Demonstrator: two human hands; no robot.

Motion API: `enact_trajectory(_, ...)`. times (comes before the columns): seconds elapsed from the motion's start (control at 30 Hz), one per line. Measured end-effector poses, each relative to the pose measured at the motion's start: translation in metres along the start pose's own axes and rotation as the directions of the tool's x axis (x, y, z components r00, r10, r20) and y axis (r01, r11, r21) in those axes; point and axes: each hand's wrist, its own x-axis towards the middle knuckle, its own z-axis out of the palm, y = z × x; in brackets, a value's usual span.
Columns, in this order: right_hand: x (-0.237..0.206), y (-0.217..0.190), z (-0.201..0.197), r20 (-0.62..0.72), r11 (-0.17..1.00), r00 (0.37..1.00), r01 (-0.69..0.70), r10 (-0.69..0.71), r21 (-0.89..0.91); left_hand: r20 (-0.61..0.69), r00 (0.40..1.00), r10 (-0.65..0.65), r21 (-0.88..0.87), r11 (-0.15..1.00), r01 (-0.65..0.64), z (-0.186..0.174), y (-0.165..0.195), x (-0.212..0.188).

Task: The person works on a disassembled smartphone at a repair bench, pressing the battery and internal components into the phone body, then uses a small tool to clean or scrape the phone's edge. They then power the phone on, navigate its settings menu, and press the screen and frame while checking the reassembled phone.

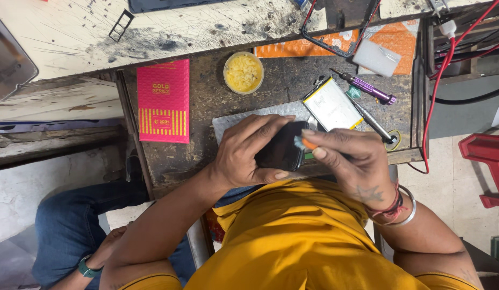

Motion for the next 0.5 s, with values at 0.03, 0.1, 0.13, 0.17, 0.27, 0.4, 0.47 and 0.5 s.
enact_trajectory(0.03,0.001,-0.001,0.001,-0.011,0.999,0.999,-0.04,0.04,0.018,-0.01,1.0,0.002,-0.014,1.0,-0.002,0.0,0.001,0.0)
enact_trajectory(0.1,0.003,-0.001,0.002,-0.049,0.998,0.998,-0.048,0.046,-0.028,-0.019,1.0,-0.001,-0.024,1.0,0.0,0.0,0.002,0.001)
enact_trajectory(0.13,0.004,-0.002,0.003,-0.068,0.997,0.996,-0.053,0.049,-0.049,-0.017,1.0,-0.007,-0.022,1.0,0.007,-0.001,0.003,0.001)
enact_trajectory(0.17,0.005,-0.003,0.004,-0.077,0.996,0.996,-0.038,0.032,-0.075,-0.015,1.0,-0.015,-0.022,1.0,0.015,-0.001,0.003,0.0)
enact_trajectory(0.27,0.006,-0.005,0.007,-0.115,0.984,0.992,0.034,-0.054,-0.173,-0.019,1.0,-0.009,-0.022,1.0,0.009,-0.002,0.004,0.0)
enact_trajectory(0.4,0.003,-0.007,0.014,-0.166,0.914,0.964,0.13,-0.207,-0.385,-0.014,1.0,-0.002,0.003,1.0,0.002,-0.001,0.002,0.0)
enact_trajectory(0.47,0.001,-0.007,0.017,-0.175,0.901,0.958,0.139,-0.227,-0.411,-0.016,1.0,0.001,0.0,1.0,-0.001,-0.001,0.002,-0.001)
enact_trajectory(0.5,0.0,-0.006,0.019,-0.176,0.914,0.96,0.138,-0.218,-0.38,-0.014,1.0,0.0,0.002,1.0,0.0,-0.002,0.002,-0.002)
